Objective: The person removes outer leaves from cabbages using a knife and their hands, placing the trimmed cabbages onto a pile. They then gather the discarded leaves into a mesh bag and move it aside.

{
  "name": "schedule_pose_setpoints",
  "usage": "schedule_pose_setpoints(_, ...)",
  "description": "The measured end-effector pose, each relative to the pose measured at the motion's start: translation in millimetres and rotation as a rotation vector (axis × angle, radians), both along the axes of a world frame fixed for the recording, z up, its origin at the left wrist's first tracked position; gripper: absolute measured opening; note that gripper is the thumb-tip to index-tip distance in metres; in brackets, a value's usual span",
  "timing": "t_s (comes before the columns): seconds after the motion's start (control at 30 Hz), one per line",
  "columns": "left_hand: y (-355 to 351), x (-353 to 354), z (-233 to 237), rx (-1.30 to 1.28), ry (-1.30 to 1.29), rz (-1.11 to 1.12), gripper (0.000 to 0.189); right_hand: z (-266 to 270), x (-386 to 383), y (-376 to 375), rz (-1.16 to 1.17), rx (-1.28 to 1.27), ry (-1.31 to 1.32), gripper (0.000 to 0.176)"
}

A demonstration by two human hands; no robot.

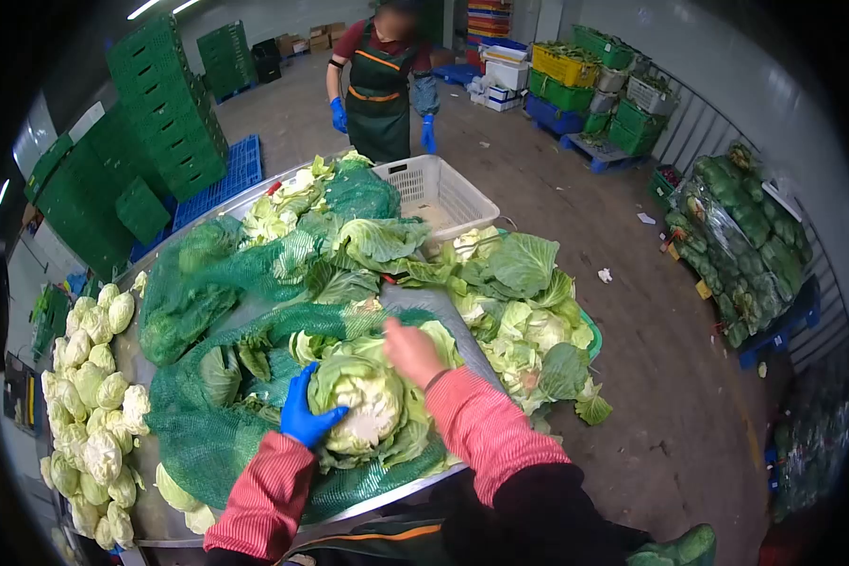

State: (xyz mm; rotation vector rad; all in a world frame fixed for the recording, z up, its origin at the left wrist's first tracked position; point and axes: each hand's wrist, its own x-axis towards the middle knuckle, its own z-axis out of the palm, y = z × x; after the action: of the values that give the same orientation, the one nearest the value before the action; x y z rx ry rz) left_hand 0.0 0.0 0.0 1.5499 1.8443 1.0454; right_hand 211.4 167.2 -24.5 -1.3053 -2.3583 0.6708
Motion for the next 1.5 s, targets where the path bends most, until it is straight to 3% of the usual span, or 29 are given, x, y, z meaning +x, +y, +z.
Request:
schedule_pose_setpoints(0.03,-8.1,0.9,-4.8,0.077,0.015,-0.040,0.093,-10.0,10.8,12.0,-0.063,-0.062,0.048,0.028)
schedule_pose_setpoints(0.13,-10.6,-17.3,-31.6,0.122,-0.331,0.100,0.093,-44.9,1.1,13.8,-0.206,-0.135,0.100,0.027)
schedule_pose_setpoints(0.2,-20.4,-21.9,-48.2,0.090,-0.610,0.240,0.087,-51.1,22.7,11.2,-0.352,-0.014,0.068,0.025)
schedule_pose_setpoints(0.23,-21.7,-23.8,-44.4,0.080,-0.756,0.330,0.081,-49.4,30.7,17.3,-0.421,0.055,0.063,0.024)
schedule_pose_setpoints(0.27,-24.4,-23.6,-39.3,0.100,-0.904,0.389,0.077,-47.9,46.8,28.7,-0.461,-0.011,0.105,0.027)
schedule_pose_setpoints(0.3,-28.0,-22.3,-25.8,0.115,-1.049,0.456,0.073,-11.5,55.0,18.4,-0.512,-0.140,0.087,0.032)
schedule_pose_setpoints(0.37,-23.8,-18.4,-34.2,0.196,-1.067,0.453,0.069,8.0,59.5,6.6,-0.338,0.098,-0.095,0.029)
schedule_pose_setpoints(0.47,-13.4,-4.5,-49.2,-0.053,-0.933,0.695,0.085,31.8,34.4,-37.3,-0.077,0.066,0.037,0.026)
schedule_pose_setpoints(0.5,-10.9,6.5,-39.8,-0.029,-0.978,0.584,0.087,30.7,30.4,-52.7,-0.022,0.021,-0.017,0.024)
schedule_pose_setpoints(0.53,-6.9,7.4,-58.8,-0.114,-0.929,0.613,0.088,29.7,29.3,-64.3,0.030,-0.012,-0.071,0.022)
schedule_pose_setpoints(0.57,-5.3,8.1,-80.7,-0.032,-0.925,0.548,0.088,26.9,29.6,-72.6,0.075,-0.037,-0.124,0.020)
schedule_pose_setpoints(0.73,6.0,4.0,-77.6,-0.032,-0.872,0.502,0.091,27.9,39.0,-77.0,0.052,0.229,-0.067,0.018)
schedule_pose_setpoints(0.83,11.8,8.2,-62.2,-0.064,-0.822,0.521,0.092,54.2,37.6,-85.8,0.090,0.234,-0.233,0.016)
schedule_pose_setpoints(0.93,11.5,10.5,-65.0,-0.042,-0.774,0.526,0.094,33.5,35.8,-83.5,0.087,0.301,-0.329,0.018)
schedule_pose_setpoints(1.07,9.0,20.3,-64.1,-0.031,-0.634,0.596,0.093,21.2,34.2,-66.6,-0.058,0.046,-0.049,0.024)
schedule_pose_setpoints(1.13,6.9,19.9,-67.5,0.025,-0.658,0.507,0.103,21.3,32.9,-65.4,-0.078,-0.132,0.178,0.027)
schedule_pose_setpoints(1.2,2.2,20.2,-77.7,-0.002,-0.521,0.542,0.107,58.9,25.7,-69.2,0.033,-0.121,0.075,0.032)
schedule_pose_setpoints(1.27,1.8,28.7,-70.4,0.014,-0.550,0.514,0.108,70.9,12.0,-66.8,0.069,0.074,-0.010,0.038)
schedule_pose_setpoints(1.3,2.5,29.8,-77.4,0.040,-0.532,0.497,0.109,70.7,7.0,-62.9,0.073,0.180,-0.024,0.042)
schedule_pose_setpoints(1.5,5.6,41.0,-51.2,0.066,-0.232,0.363,0.102,36.9,10.9,-10.8,0.256,0.169,0.027,0.049)
